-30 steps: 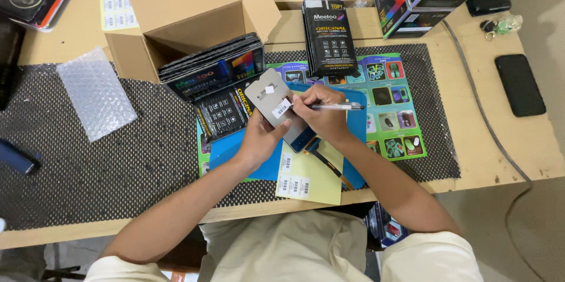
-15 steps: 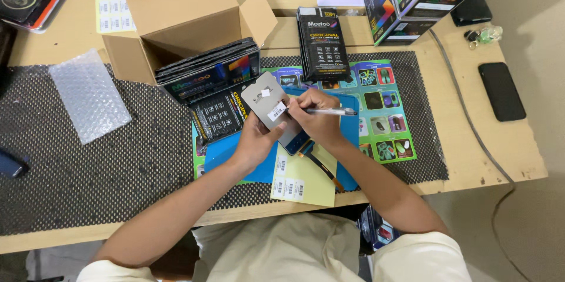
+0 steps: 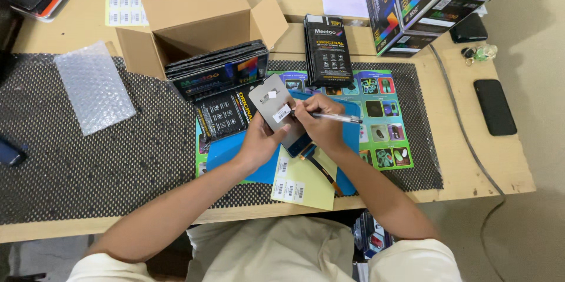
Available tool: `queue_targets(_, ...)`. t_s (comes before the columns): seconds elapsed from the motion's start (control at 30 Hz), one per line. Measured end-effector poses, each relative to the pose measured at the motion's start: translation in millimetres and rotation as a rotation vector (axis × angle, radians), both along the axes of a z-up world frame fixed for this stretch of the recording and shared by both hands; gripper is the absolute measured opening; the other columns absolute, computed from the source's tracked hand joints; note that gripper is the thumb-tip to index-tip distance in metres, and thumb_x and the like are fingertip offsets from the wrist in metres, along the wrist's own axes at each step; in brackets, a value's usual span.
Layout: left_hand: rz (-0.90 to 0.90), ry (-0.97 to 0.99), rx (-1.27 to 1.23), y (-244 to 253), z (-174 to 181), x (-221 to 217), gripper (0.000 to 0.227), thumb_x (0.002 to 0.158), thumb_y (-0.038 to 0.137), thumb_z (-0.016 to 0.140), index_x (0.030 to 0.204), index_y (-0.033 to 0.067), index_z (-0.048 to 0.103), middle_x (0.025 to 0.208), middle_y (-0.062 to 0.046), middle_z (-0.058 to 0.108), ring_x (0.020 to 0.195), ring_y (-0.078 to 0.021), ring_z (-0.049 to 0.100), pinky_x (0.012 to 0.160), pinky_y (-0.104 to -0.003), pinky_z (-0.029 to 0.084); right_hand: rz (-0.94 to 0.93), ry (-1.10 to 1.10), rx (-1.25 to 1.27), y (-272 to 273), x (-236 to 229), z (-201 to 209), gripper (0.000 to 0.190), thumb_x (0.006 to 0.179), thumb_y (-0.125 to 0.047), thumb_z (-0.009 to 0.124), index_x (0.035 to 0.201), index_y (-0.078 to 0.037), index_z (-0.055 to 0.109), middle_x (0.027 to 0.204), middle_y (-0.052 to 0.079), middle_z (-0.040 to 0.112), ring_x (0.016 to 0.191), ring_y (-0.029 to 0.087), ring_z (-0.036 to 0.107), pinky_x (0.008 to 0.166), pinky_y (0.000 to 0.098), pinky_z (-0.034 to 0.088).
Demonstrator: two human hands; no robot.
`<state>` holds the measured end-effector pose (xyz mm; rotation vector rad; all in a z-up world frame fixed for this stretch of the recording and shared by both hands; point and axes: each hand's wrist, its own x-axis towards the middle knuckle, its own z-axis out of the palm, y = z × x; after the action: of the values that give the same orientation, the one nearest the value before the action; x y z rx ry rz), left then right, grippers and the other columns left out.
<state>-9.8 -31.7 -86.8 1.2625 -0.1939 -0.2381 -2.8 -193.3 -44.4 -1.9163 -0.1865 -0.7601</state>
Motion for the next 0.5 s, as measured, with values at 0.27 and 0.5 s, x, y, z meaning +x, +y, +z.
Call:
queue_targets(0.27,-0.005,-0.006,-0.009,2.4,0.8,-0.8,0.05,0.092,-0.004,0.069,0.138,-0.0058,0.049,0.126,-0.025,0.065,0.118,-0.032,0.064,0.093,-0.045,0.059,0.0,-0.024,0.005,4.6,-3.9,5.5,0.031,0.08,0.0,0.081,0.061,-0.004,0.057,0.065,0.014,0.071,0.057,0.024,0.069,0.052,0.0311,0.051)
queue_targets(0.5,-0.009,-0.017,-0.004,0.6,13.1,0.5,0.046,0.093,-0.002,0.068,0.136,-0.0044,0.051,0.119,-0.02,0.067,0.111,-0.023,0.063,0.085,-0.041,0.06,0.07,0.024,0.198,-11.4,8.8,-12.2,0.031,0.086,0.0,0.073,0.062,-0.005,0.055,0.068,0.012,0.069,0.063,0.014,0.064,0.056,0.0282,0.049)
